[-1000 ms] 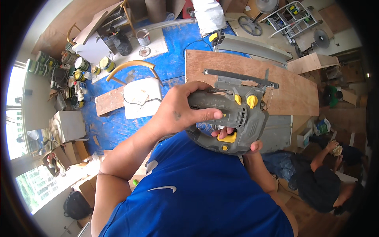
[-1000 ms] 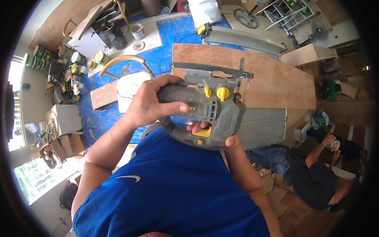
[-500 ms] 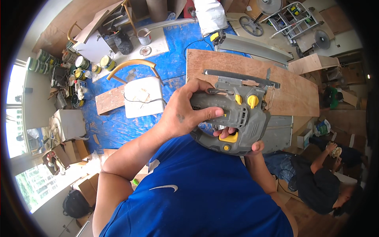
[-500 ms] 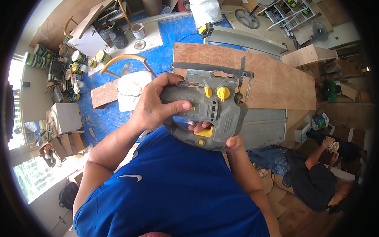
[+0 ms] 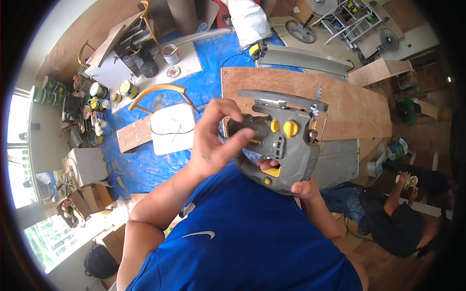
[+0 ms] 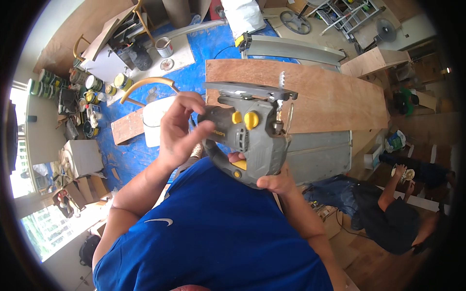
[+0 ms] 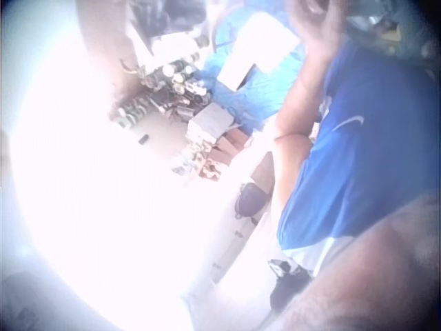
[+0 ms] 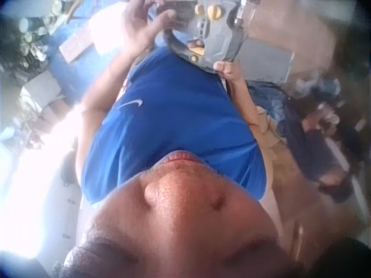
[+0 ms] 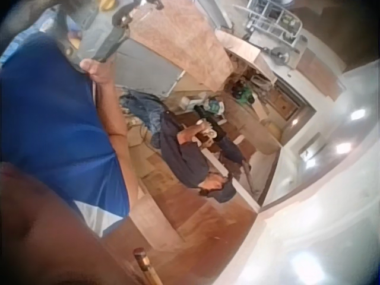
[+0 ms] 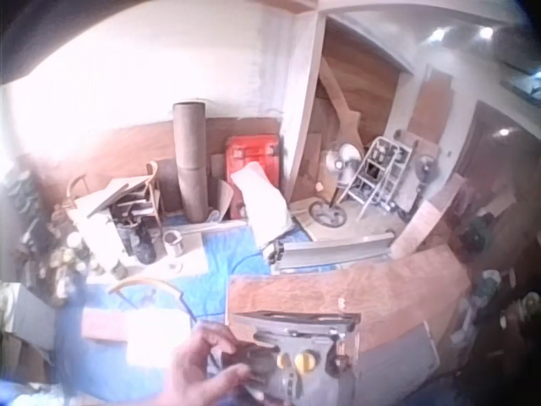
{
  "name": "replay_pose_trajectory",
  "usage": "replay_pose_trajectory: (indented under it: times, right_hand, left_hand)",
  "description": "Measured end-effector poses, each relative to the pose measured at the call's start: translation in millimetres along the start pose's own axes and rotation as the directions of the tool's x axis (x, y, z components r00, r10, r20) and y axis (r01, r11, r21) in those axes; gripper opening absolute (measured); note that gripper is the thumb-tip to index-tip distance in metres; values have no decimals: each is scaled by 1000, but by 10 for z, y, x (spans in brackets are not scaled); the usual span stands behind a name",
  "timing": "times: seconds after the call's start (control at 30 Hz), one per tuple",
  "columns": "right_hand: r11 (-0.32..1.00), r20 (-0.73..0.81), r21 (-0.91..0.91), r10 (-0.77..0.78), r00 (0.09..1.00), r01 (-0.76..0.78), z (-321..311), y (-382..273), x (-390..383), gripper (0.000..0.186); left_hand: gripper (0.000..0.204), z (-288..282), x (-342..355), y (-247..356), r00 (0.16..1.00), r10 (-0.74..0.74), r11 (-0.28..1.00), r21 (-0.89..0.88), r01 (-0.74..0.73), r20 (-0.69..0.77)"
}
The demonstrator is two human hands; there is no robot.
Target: The person uses a jigsaw to cut a large sheet of plywood on a workbench. They adjust the tool's settings and blade depth, then proceed to cut along a marked line. The person also retrieves a small metal piece from a toolbox and attaches it to the jigsaw.
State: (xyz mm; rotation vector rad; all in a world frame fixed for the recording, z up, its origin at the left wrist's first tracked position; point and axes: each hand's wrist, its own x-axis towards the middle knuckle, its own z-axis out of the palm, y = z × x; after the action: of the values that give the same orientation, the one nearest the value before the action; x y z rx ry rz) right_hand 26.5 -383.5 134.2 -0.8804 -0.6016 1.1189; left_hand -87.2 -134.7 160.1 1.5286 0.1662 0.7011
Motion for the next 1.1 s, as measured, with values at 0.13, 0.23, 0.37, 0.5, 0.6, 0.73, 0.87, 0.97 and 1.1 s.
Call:
replay_pose_trajectory:
  times: [0.13, 0.23, 0.37, 0.5, 0.6, 0.73, 0.87, 0.97, 1.1]
  right_hand:
    - [995, -91, -78, 50, 995, -58, 247, -296, 15, 81]
    - [991, -102, -95, 85, 991, -95, 326, -335, 4, 86]
    - [980, -84, -159, 103, 991, -116, 283, -370, 28, 86]
    - [976, -112, -174, 116, 987, -135, 319, -380, 38, 84]
    - [964, -105, -209, 143, 984, -162, 311, -392, 20, 86]
    - [972, -146, -185, 119, 982, -145, 358, -377, 31, 83]
    - [962, -138, -227, 121, 983, -150, 375, -399, 46, 80]
    - [958, -126, -253, 107, 986, -136, 391, -406, 57, 78]
    - [952, -149, -262, 119, 982, -155, 413, -404, 75, 74]
  left_hand:
    - [77, -84, 266, -74, 992, -108, 978, -184, 94, -65]
    - [95, -114, 369, -169, 967, -176, 914, -334, 231, 187]
    - [106, -116, 390, -251, 926, -187, 900, -320, 296, 329]
    - [116, -136, 415, -241, 893, -232, 857, -353, 375, 386]
    - [116, -134, 422, -252, 889, -226, 832, -395, 389, 398]
    - [120, -92, 413, -244, 894, -243, 820, -413, 396, 376]
    - [125, -107, 406, -282, 905, -215, 834, -412, 366, 368]
    - [119, -119, 397, -394, 895, -180, 809, -456, 371, 409]
    - [108, -88, 381, -515, 905, -188, 801, -473, 366, 383]
